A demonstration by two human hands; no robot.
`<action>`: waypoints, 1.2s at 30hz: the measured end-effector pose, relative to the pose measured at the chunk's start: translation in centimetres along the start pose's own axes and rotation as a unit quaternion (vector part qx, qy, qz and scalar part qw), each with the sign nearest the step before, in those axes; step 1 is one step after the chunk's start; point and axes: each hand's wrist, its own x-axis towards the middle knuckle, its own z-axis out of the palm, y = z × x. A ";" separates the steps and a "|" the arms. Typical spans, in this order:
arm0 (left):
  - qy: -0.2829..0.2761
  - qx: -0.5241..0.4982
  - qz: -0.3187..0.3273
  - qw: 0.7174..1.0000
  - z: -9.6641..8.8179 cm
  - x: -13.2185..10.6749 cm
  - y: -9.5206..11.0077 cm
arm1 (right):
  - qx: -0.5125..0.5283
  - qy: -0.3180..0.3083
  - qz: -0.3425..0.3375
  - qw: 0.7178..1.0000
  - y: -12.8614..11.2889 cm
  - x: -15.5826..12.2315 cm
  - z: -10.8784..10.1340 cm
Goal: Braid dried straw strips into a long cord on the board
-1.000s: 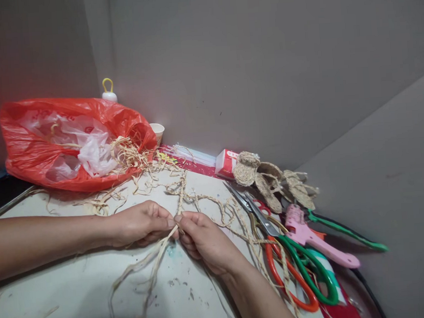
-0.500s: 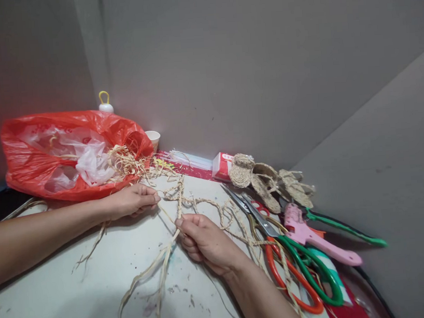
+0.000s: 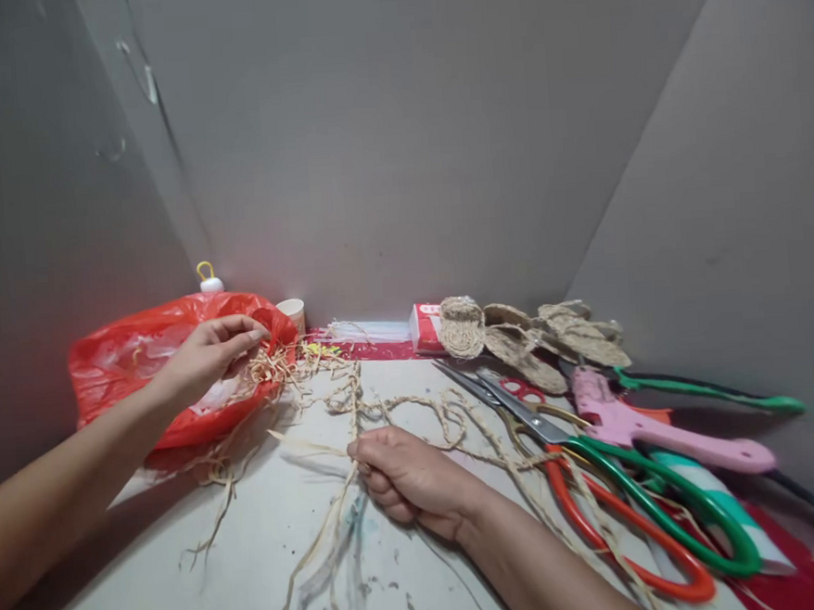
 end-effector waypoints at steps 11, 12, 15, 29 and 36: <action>-0.063 0.511 0.084 0.853 -1.7 3.2 -4.1 | -0.036 0.005 -0.007 0.999 -0.1 0.1 0.0; -0.067 0.508 0.081 0.855 -1.8 3.5 -4.3 | -0.039 0.005 -0.008 0.999 -0.1 0.1 0.0; -0.050 0.493 0.099 0.863 -2.6 4.5 -3.3 | -0.044 0.011 -0.009 0.999 -0.1 0.2 0.0; -0.206 0.535 0.002 0.820 -7.9 0.4 2.1 | -0.036 0.005 -0.003 0.999 0.3 0.3 -0.3; -0.014 0.667 0.045 0.743 -7.7 0.2 4.1 | -0.040 0.007 -0.001 0.999 0.2 0.2 0.0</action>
